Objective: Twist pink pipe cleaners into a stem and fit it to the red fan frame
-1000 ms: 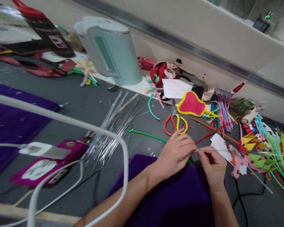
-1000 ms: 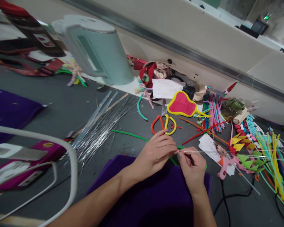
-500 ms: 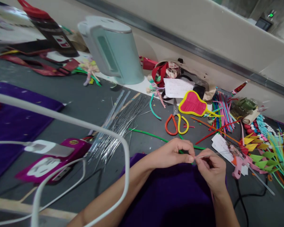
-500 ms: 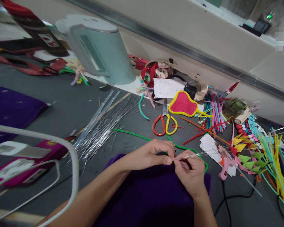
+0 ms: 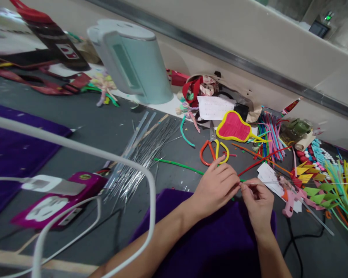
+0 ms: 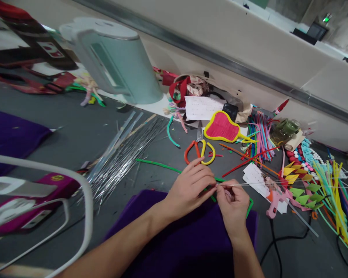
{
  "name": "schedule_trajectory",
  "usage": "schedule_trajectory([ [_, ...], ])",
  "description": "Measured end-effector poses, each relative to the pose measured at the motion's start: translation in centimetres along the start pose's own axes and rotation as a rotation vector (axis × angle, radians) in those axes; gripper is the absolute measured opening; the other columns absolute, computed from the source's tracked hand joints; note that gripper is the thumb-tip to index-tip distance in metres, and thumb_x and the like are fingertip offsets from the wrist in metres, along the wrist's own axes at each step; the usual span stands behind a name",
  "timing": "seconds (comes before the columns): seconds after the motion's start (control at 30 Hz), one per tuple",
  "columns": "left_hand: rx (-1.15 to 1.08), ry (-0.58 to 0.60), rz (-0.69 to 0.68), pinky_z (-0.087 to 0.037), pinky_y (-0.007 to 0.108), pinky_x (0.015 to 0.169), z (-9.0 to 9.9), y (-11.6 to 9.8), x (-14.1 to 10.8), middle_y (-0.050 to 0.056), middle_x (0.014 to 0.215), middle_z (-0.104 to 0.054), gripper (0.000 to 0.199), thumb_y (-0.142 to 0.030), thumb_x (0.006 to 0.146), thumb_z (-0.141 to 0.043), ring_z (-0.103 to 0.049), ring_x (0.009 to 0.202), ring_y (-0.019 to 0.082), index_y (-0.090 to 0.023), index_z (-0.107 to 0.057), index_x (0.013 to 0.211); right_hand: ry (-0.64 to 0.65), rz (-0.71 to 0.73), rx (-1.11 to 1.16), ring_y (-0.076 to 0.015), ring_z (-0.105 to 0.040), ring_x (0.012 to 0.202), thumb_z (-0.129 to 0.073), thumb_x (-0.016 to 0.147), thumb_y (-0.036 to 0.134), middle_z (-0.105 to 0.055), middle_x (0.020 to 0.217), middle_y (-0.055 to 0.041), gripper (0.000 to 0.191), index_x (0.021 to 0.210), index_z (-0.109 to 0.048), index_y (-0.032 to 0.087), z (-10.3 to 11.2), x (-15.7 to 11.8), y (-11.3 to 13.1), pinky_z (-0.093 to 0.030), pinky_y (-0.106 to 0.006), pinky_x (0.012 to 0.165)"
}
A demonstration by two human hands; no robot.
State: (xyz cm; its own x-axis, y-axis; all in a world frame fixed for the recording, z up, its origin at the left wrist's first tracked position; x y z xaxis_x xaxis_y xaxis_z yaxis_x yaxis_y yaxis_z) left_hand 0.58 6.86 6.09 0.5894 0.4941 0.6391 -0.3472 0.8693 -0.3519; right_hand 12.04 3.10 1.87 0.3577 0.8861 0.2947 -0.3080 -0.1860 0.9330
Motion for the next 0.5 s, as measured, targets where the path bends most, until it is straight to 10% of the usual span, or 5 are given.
schedule_trajectory([
  [0.5,0.025,-0.049,-0.072,-0.031,0.048,0.107,0.7,-0.3,-0.1,0.0,0.077,-0.066,0.015,-0.012,0.086,-0.049,-0.058,0.079,0.014,-0.019,-0.062,0.081,0.058,0.251,-0.215,-0.0144,-0.061,0.066,-0.059,0.083,0.017,-0.067,0.074,-0.0036,0.01,0.083,-0.068,0.019,0.2,0.2,1.9,-0.05,-0.026,0.059],
])
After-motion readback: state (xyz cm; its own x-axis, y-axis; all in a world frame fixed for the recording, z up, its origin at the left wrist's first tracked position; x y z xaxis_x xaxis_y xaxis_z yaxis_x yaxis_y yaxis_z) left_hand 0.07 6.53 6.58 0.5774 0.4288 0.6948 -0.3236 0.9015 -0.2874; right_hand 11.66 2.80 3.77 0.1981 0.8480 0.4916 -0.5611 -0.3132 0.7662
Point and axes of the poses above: each hand's wrist, its own x-axis towards the middle knuckle, its own z-axis out of the back of the hand, y = z × x, the point moved 9 cm from there along x, towards the middle knuckle
